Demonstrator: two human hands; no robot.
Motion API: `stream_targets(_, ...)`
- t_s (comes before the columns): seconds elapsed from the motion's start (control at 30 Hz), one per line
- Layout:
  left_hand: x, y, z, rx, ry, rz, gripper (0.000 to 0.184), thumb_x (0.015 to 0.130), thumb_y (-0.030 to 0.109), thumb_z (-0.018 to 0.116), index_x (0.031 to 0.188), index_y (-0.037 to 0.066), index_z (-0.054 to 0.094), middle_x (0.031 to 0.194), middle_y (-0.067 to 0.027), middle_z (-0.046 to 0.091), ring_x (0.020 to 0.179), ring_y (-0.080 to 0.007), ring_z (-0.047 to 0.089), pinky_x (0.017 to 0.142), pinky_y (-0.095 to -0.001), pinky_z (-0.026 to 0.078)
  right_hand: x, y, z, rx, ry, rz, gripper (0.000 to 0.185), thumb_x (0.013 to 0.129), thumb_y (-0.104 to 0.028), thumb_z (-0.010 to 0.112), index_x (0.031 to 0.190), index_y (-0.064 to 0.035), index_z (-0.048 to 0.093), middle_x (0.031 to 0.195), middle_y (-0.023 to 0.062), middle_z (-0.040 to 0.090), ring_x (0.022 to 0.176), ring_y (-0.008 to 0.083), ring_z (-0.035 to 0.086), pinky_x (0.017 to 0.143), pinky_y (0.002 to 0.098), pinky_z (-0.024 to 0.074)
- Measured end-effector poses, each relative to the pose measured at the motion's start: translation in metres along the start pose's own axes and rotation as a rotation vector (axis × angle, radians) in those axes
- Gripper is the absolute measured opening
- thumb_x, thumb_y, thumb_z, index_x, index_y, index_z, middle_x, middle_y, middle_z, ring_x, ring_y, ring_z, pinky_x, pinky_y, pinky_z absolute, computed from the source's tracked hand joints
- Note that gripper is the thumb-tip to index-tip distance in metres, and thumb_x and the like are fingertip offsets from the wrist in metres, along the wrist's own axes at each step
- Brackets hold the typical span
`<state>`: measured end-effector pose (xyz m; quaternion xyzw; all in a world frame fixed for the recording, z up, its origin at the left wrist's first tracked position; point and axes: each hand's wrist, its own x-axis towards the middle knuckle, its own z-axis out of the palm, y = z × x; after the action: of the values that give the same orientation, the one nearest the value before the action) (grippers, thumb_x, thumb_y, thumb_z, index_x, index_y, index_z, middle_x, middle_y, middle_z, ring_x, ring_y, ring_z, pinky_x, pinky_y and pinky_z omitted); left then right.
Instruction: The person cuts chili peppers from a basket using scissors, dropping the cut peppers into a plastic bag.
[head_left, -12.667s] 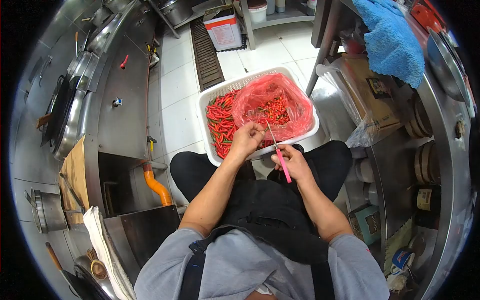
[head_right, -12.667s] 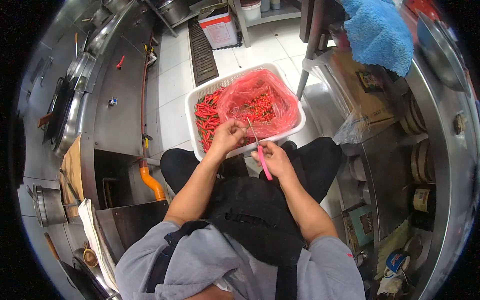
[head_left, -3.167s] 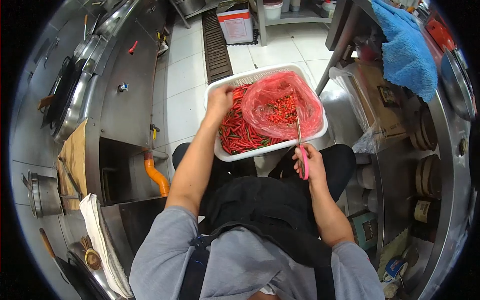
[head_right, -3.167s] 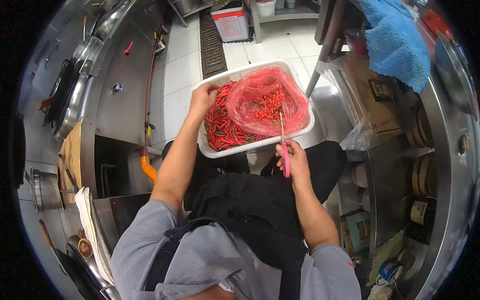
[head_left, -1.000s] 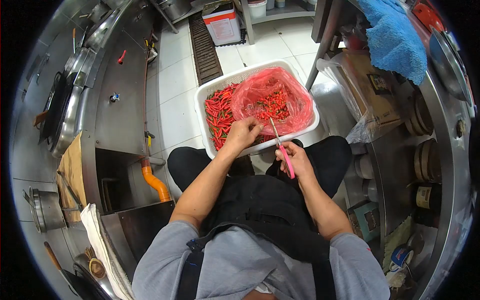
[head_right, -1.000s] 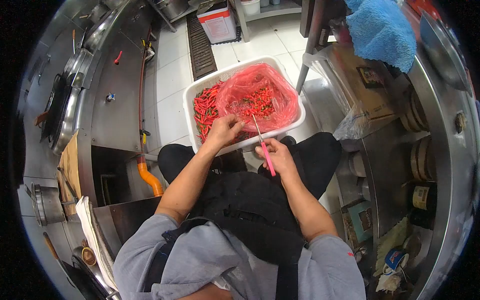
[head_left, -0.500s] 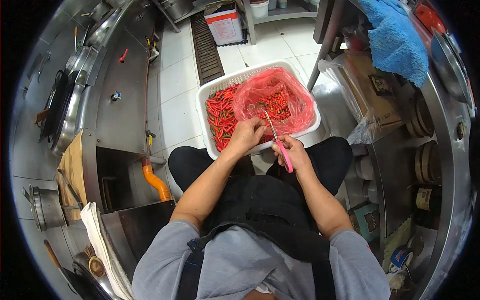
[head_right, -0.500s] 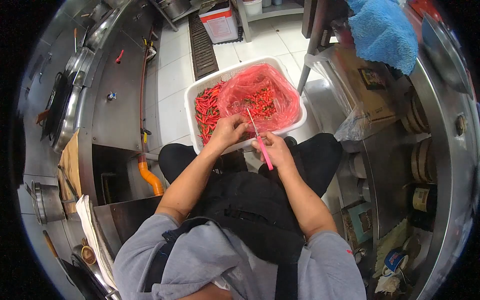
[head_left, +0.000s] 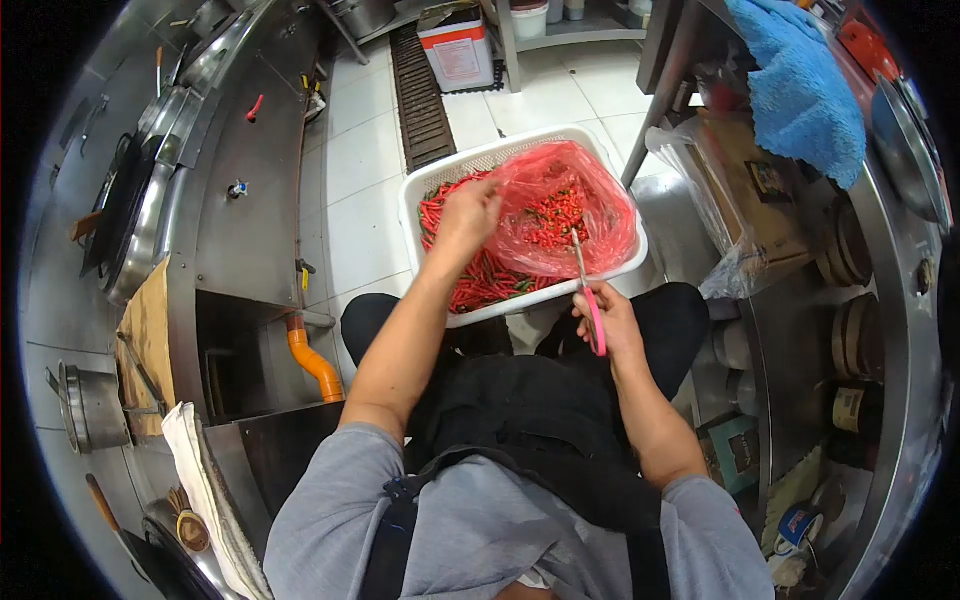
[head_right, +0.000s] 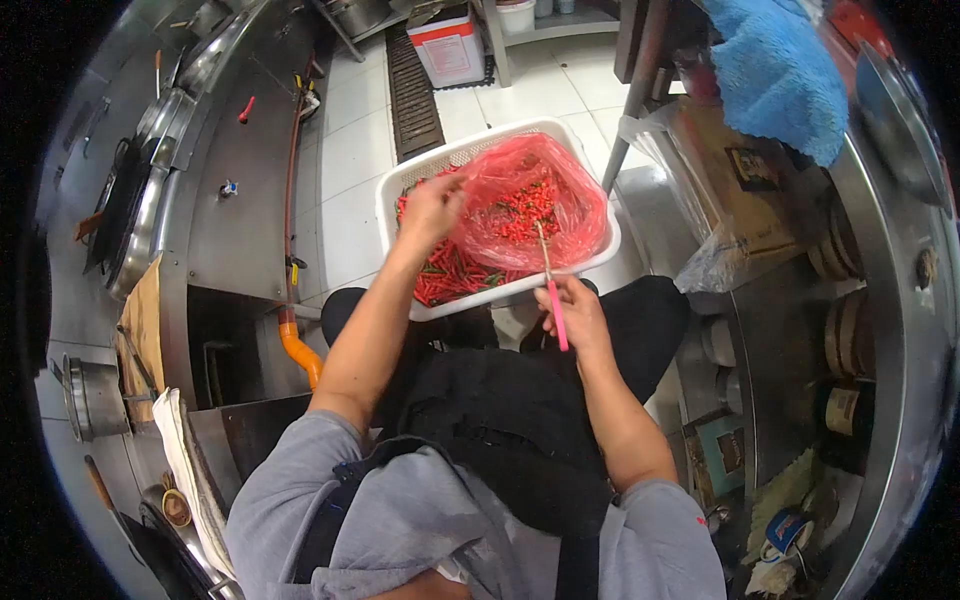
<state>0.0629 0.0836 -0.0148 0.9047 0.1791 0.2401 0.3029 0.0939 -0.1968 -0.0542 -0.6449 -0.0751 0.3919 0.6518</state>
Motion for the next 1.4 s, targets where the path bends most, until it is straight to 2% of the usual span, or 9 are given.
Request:
stream_targets(0.17, 0.035, -0.087, -0.035, 0.234, 0.058, -0.149, 0.021, 0.081, 0.015, 0.060, 0.098, 0.006, 0.071, 0.095, -0.0209, 0.068, 0.092, -0.0375, 0.065, 0.084, -0.0438, 0.052, -0.006, 0.025, -0.009, -0.014, 0.032, -0.038, 0.048, 0.082, -0.017, 0.075, 0.120, 0.0041, 0.054, 0.084, 0.0063, 0.063, 0.063, 0.0118, 0.061, 0.058, 0.0239, 0.0499)
stream_targets(0.33, 0.029, -0.128, -0.018, 0.434, -0.415, -0.269, 0.029, 0.078, 0.018, 0.063, 0.104, 0.008, 0.070, 0.103, -0.0216, 0.067, 0.098, -0.0364, 0.064, 0.089, -0.0442, 0.050, -0.008, 0.029, -0.001, 0.032, -0.003, -0.080, 0.051, 0.081, -0.013, 0.075, 0.124, 0.0037, 0.051, 0.091, 0.0075, 0.064, 0.074, 0.0124, 0.063, 0.062, 0.0239, 0.0516)
stream_targets(0.4, 0.022, -0.127, -0.009, 0.459, -0.341, -0.230, 0.033, 0.077, 0.020, 0.065, 0.108, 0.009, 0.068, 0.106, -0.0217, 0.066, 0.099, -0.0369, 0.063, 0.090, -0.0441, 0.050, -0.009, 0.028, 0.001, 0.017, -0.010, -0.105, 0.052, 0.081, -0.014, 0.075, 0.124, 0.0034, 0.052, 0.092, 0.0078, 0.065, 0.075, 0.0120, 0.063, 0.062, 0.0237, 0.0513)
stream_targets(0.5, 0.015, -0.118, 0.000, 0.451, -0.250, -0.242, 0.042, 0.076, 0.023, 0.067, 0.117, 0.014, 0.065, 0.113, -0.0210, 0.061, 0.105, -0.0387, 0.060, 0.093, -0.0446, 0.048, -0.010, 0.031, 0.001, -0.016, -0.066, -0.129, 0.051, 0.083, -0.011, 0.073, 0.125, 0.0056, 0.050, 0.094, 0.0087, 0.065, 0.082, 0.0139, 0.064, 0.074, 0.0258, 0.0536)
stream_targets(0.63, 0.013, -0.113, 0.006, 0.501, -0.190, -0.219, 0.035, 0.077, 0.021, 0.065, 0.111, 0.014, 0.067, 0.109, -0.0203, 0.062, 0.104, -0.0392, 0.059, 0.091, -0.0465, 0.049, -0.014, 0.028, 0.002, -0.020, -0.079, -0.087, 0.051, 0.083, -0.010, 0.073, 0.126, 0.0051, 0.050, 0.094, 0.0084, 0.065, 0.079, 0.0138, 0.065, 0.071, 0.0245, 0.0523)
stream_targets(0.67, 0.014, -0.112, 0.007, 0.498, -0.169, -0.206, 0.032, 0.078, 0.020, 0.064, 0.109, 0.013, 0.068, 0.106, -0.0202, 0.062, 0.104, -0.0397, 0.059, 0.090, -0.0469, 0.049, -0.013, 0.032, 0.003, 0.014, -0.071, -0.089, 0.055, 0.080, -0.016, 0.078, 0.125, 0.0034, 0.051, 0.092, 0.0074, 0.065, 0.078, 0.0124, 0.064, 0.064, 0.0246, 0.0512)
stream_targets(1.2, 0.016, -0.112, 0.014, 0.273, -0.069, -0.021, 0.020, 0.082, 0.015, 0.060, 0.096, 0.006, 0.069, 0.102, -0.0161, 0.066, 0.100, -0.0377, 0.060, 0.088, -0.0468, 0.049, -0.015, 0.032, 0.005, -0.018, -0.056, -0.048, 0.054, 0.081, -0.017, 0.076, 0.124, 0.0044, 0.051, 0.092, 0.0094, 0.066, 0.075, 0.0140, 0.065, 0.062, 0.0248, 0.0512)
stream_targets(1.3, 0.014, -0.104, 0.005, 0.153, 0.001, -0.085, 0.020, 0.083, 0.016, 0.061, 0.098, 0.005, 0.070, 0.096, -0.0155, 0.069, 0.093, -0.0324, 0.065, 0.084, -0.0421, 0.051, -0.018, 0.030, 0.003, -0.013, -0.048, -0.058, 0.052, 0.082, -0.017, 0.076, 0.124, 0.0043, 0.052, 0.091, 0.0097, 0.066, 0.074, 0.0142, 0.065, 0.062, 0.0252, 0.0516)
stream_targets(1.4, 0.002, -0.092, -0.004, -0.223, 0.073, -0.308, 0.014, 0.086, 0.011, 0.064, 0.095, 0.001, 0.066, 0.084, -0.0049, 0.067, 0.074, -0.0139, 0.063, 0.069, -0.0283, 0.050, -0.017, 0.031, 0.005, -0.006, -0.056, -0.026, 0.052, 0.082, -0.016, 0.076, 0.123, 0.0044, 0.052, 0.091, 0.0099, 0.066, 0.075, 0.0140, 0.065, 0.064, 0.0254, 0.0522)
